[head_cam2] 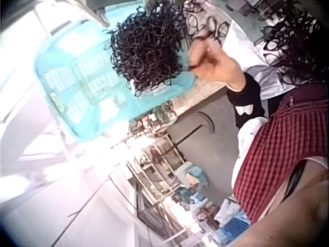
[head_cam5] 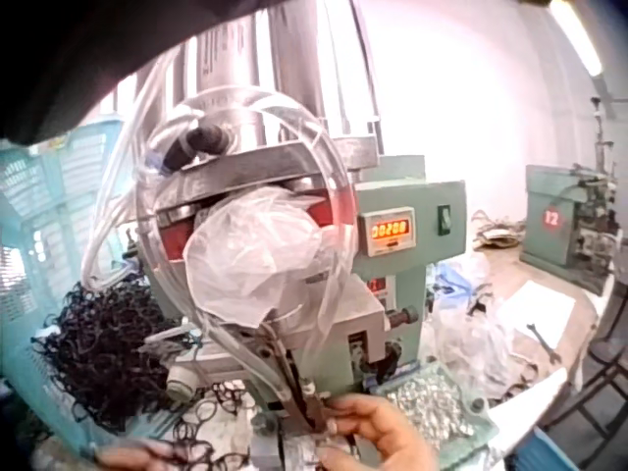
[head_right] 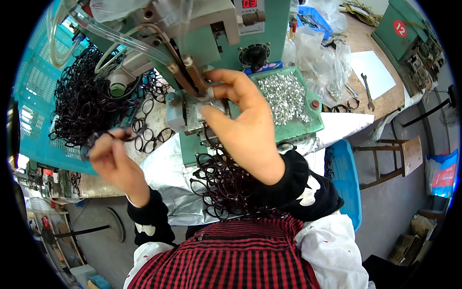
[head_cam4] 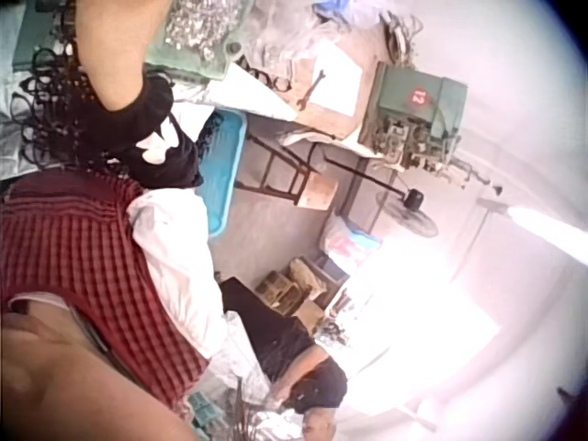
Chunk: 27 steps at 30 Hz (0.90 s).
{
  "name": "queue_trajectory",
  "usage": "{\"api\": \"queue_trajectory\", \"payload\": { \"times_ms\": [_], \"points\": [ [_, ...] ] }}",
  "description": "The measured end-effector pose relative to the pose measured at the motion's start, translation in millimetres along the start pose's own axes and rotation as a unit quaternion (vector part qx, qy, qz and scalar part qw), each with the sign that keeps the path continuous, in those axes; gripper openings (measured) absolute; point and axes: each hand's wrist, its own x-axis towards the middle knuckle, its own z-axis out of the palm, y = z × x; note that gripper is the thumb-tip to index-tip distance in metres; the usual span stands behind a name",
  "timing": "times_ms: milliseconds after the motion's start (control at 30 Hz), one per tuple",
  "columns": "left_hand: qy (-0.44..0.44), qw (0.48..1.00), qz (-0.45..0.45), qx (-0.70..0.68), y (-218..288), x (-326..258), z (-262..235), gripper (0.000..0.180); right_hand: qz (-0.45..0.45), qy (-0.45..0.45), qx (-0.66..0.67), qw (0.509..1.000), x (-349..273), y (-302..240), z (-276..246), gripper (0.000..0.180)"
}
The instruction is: The person assembles eyeglasses by inserting small metal components into black frames using a press machine. They repeatedly pick frames from a basket, place them in the machine, add metal parts, and operate the press to secure the components.
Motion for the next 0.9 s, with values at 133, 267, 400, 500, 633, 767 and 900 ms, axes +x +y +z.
{"api": "queue_trajectory", "payload": {
  "times_ms": [133, 267, 400, 500, 633, 767, 900],
  "points": [
    [-0.296, 0.923, 0.243, 0.042, 33, 3, 36, 0.018, -0.055, 0.077, -0.048, 0.994, 24, 33, -42, 0.038],
    [-0.335, 0.896, 0.286, 0.057, 20, 0, 64, 0.022, -0.130, 0.199, -0.230, 0.944, 22, 63, -117, 0.035],
    [-0.321, 0.894, 0.307, 0.059, 17, 2, 70, 0.020, -0.071, 0.170, -0.283, 0.941, 9, 78, -145, 0.026],
    [-0.311, 0.899, 0.301, 0.064, 12, -6, 65, 0.017, -0.110, -0.062, -0.264, 0.956, 14, 33, -94, 0.024],
    [-0.329, 0.914, 0.203, 0.120, 39, -18, 55, 0.019, -0.089, -0.212, -0.220, 0.948, 41, 31, -75, 0.028],
    [-0.415, 0.874, -0.214, 0.133, 59, -33, -12, 0.029, -0.025, -0.299, -0.208, 0.931, 62, 30, -81, 0.025],
    [-0.637, 0.699, -0.289, 0.147, 49, -86, -20, 0.058, 0.021, -0.280, -0.182, 0.942, 65, 33, -75, 0.020]
  ]
}}
